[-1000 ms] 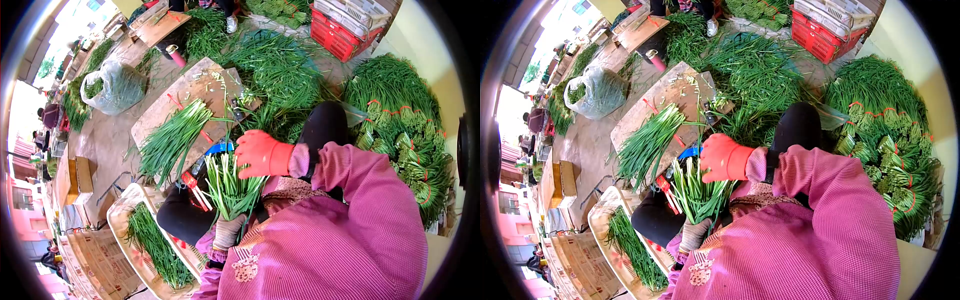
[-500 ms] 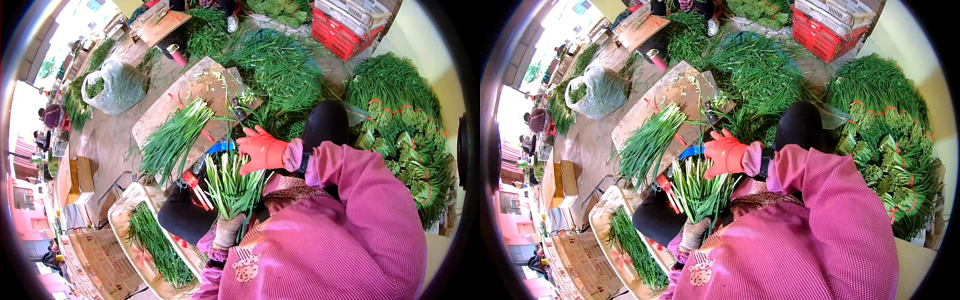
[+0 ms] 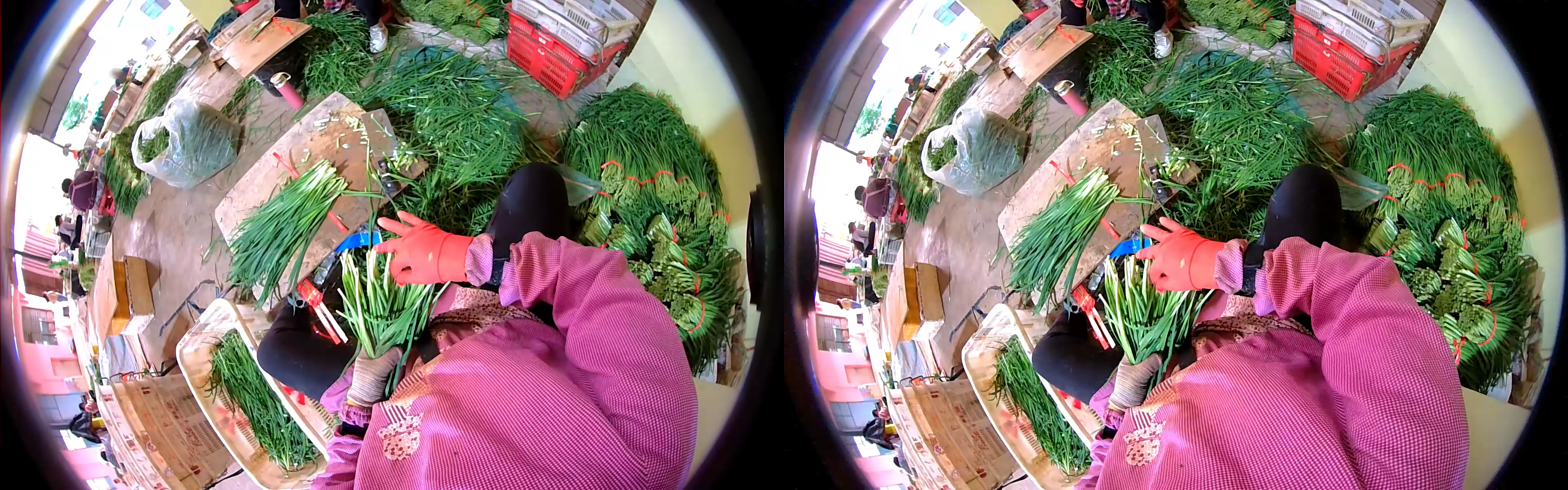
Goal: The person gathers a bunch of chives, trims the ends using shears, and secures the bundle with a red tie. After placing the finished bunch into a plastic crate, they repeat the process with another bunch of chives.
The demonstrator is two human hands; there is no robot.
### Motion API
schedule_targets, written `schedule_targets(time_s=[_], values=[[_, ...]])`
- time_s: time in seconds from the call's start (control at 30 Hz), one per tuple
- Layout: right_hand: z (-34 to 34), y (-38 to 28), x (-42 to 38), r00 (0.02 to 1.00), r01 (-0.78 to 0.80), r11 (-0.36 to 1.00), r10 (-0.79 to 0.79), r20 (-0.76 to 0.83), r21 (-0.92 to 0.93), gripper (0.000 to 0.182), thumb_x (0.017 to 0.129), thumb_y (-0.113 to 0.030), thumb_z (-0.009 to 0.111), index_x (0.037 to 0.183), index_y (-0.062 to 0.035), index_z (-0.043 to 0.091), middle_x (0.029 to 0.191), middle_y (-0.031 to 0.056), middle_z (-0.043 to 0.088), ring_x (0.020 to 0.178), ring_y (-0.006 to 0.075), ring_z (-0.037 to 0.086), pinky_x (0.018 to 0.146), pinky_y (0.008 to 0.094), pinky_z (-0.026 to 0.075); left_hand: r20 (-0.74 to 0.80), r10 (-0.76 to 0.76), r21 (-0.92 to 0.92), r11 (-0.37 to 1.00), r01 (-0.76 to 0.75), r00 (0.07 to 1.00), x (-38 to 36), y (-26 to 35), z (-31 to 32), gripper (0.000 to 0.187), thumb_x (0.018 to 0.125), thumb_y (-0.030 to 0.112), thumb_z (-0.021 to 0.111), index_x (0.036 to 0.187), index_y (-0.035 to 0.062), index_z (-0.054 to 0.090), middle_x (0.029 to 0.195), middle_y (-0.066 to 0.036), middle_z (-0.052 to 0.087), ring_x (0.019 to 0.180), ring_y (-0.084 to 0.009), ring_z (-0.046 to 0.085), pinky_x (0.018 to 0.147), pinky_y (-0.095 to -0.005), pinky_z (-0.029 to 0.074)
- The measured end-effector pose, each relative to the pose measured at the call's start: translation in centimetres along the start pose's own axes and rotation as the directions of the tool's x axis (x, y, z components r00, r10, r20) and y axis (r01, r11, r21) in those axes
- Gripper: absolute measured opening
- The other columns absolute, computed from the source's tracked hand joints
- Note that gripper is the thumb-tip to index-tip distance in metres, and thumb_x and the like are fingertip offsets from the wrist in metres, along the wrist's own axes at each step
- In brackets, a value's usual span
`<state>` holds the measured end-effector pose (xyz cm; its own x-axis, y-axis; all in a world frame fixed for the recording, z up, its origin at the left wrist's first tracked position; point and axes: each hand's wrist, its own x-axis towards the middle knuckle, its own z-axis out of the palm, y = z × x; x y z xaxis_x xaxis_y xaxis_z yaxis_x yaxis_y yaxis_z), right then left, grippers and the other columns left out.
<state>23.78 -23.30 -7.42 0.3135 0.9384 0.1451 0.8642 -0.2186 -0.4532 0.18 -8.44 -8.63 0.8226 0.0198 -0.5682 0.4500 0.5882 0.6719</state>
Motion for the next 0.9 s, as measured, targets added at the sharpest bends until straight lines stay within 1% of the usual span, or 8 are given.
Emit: schedule_targets(time_s=[0.13,0.17,0.3,0.4,0.63,0.7,0.77,0.9], values=[[-0.7,1.8,1.0,0.97,-0.094,0.879,-0.025,-0.242,-0.467,0.009,0.059,-0.025,0.061,0.059,-0.0172,0.065,0.088,-0.0026,0.06,0.12,0.0298,0.049,0.099,0.0455,0.04,-0.001,-0.023,-0.039,0.999,0.023,1.0,0.0,-0.1,0.0,0.046,0.081,-0.005,0.064,0.125,0.0032,0.055,0.118,-0.007,0.063,0.104,-0.0189,0.061,0.092,-0.0317,0.049],[-2.5,1.9,1.6,0.961,-0.268,0.855,0.207,-0.181,-0.444,0.008,0.067,-0.021,0.062,0.061,-0.0151,0.065,0.085,-0.0023,0.063,0.119,0.0285,0.05,0.095,0.0393,0.044,-0.01,-0.021,-0.02,1.0,0.021,1.0,0.1,-0.4,-0.4,0.046,0.081,-0.005,0.064,0.125,0.0031,0.055,0.117,-0.007,0.063,0.103,-0.0187,0.061,0.091,-0.0312,0.049],[-4.8,3.1,1.3,0.739,-0.325,0.945,0.245,-0.627,-0.014,0.014,0.078,-0.017,0.062,0.066,-0.012,0.065,0.104,-0.0005,0.068,0.125,0.0345,0.046,0.095,0.0431,0.046,-0.026,0.015,0.036,0.999,-0.014,1.0,0.3,-0.4,-0.4,0.046,0.081,-0.005,0.065,0.125,0.0021,0.054,0.116,-0.007,0.063,0.101,-0.0177,0.061,0.09,-0.0298,0.049],[-2.9,-0.5,1.2,0.978,-0.045,0.997,0.031,-0.204,-0.065,0.016,0.078,-0.031,0.064,0.074,-0.0166,0.071,0.125,0.0047,0.059,0.132,0.0469,0.033,0.106,0.0552,0.032,-0.043,0.049,0.138,0.99,-0.043,0.998,0.6,-0.8,-0.8,0.045,0.081,-0.005,0.066,0.124,0.0013,0.053,0.115,-0.007,0.064,0.1,-0.0165,0.061,0.089,-0.0292,0.049],[2.2,0.7,1.7,0.987,-0.129,0.98,0.113,0.113,0.154,0.018,0.079,-0.035,0.062,0.079,-0.0198,0.072,0.138,0.007,0.052,0.137,0.0453,0.027,0.11,0.0532,0.027,-0.074,0.071,0.241,0.969,-0.052,0.995,0.9,-1.6,-1.3,0.046,0.081,-0.005,0.066,0.124,0.0014,0.052,0.114,-0.006,0.064,0.098,-0.0154,0.061,0.087,-0.0285,0.049],[0.7,0.7,1.7,0.983,-0.183,0.978,0.185,-0.014,0.099,0.016,0.08,-0.031,0.061,0.075,-0.0199,0.07,0.121,0.0023,0.061,0.127,0.0424,0.04,0.101,0.0509,0.037,-0.066,0.078,0.201,0.978,-0.063,0.995,0.7,-1.3,-0.9,0.045,0.081,-0.005,0.065,0.124,0.0016,0.052,0.114,-0.006,0.064,0.098,-0.0154,0.061,0.087,-0.0285,0.049],[-2.9,2.0,1.9,0.976,-0.156,0.914,0.084,-0.202,-0.374,0.014,0.077,-0.025,0.062,0.066,-0.0195,0.066,0.083,-0.0001,0.056,0.099,0.0326,0.051,0.077,0.047,0.043,-0.056,0.083,0.161,0.984,-0.073,0.995,0.6,-0.9,-0.4,0.045,0.081,-0.005,0.065,0.125,0.0019,0.052,0.114,-0.005,0.064,0.098,-0.0155,0.061,0.087,-0.0285,0.049],[-7.4,4.6,0.4,0.793,-0.57,0.629,0.252,-0.554,-0.529,0.016,0.075,-0.023,0.061,0.076,-0.0125,0.072,0.121,0.0112,0.059,0.131,0.0371,0.037,0.107,0.0535,0.027,-0.084,0.035,0.099,0.995,-0.027,0.996,0.1,-0.3,0.0,0.041,0.084,-0.004,0.06,0.124,0.0026,0.054,0.114,-0.005,0.063,0.099,-0.0158,0.061,0.088,-0.028,0.049]])
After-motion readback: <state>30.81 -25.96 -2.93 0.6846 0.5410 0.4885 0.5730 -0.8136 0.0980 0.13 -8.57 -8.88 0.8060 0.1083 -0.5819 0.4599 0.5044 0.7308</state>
